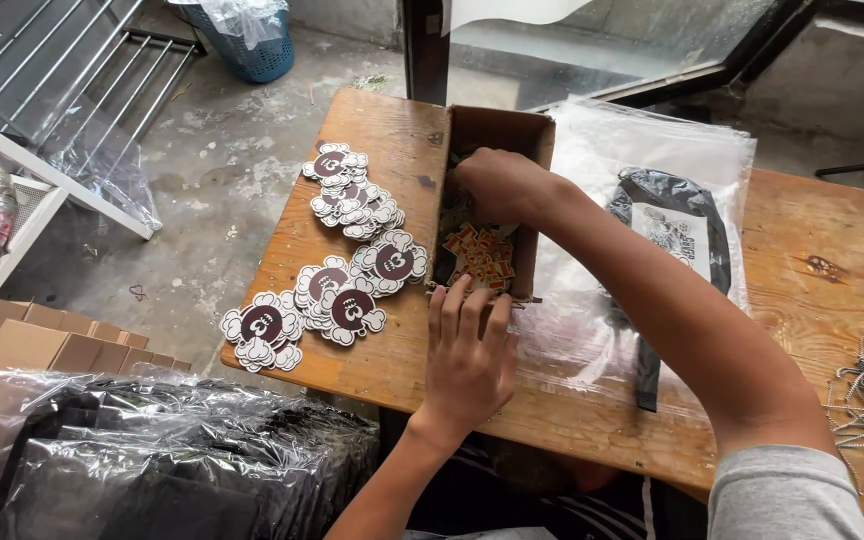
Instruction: The person attaches a metal chain and a cartoon character charm to the strap of a small black bag. They then place the bag into a clear plastic bag and seal it. The process is repeated with a second bag.
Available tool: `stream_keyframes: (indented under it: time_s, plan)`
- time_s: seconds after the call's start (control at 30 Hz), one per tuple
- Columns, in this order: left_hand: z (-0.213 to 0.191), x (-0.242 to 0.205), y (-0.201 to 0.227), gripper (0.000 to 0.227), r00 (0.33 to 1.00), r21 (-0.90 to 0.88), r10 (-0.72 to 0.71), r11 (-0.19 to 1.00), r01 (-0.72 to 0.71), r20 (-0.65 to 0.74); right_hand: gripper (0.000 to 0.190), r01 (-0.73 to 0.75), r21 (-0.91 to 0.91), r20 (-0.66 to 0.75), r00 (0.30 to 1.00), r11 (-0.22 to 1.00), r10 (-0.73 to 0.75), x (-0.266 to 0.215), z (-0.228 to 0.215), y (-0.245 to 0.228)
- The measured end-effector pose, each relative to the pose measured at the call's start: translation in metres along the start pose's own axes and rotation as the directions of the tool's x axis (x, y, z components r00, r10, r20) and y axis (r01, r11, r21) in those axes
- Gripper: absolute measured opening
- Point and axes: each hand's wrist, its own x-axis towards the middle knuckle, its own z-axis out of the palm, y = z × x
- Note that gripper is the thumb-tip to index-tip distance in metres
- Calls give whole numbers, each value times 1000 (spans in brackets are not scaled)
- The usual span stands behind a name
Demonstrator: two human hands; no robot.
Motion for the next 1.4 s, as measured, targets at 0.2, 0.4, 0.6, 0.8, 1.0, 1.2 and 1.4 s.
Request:
stream_keyframes:
  time_s: [0.2,0.4,0.6,0.8,1.0,1.2,1.4]
  plan:
    - [-1,2,-3,45,1000,2,18,1000,-18,6,7,110,-125,-89,989,986,-122,10,23,10]
    - [-2,6,-2,46,999,-2,3,1000,-3,33,12,118,-272,-330,921,955,-207,7,30,32]
    - [-13,28,-17,65,978,-39,72,997,-65,197,10,302,271,-762,648,914,12,-121,-16,12]
    - [-24,54,3,45,990,-159,119,981,-107,72,22,-32,558,-620,648,830,442,-277,15,-3]
    - [18,40,57,44,720,-328,510,859,-393,472,56,-264,763,-203,769,590,606,-372,57,-37]
    - [78,26,56,44,543,-314,563,816,-485,623,64,-353,848,-17,727,395,687,-408,92,-74]
    - [70,42,64,16,690,-350,547,836,-423,473,63,-280,834,-73,798,476,598,-400,91,-95]
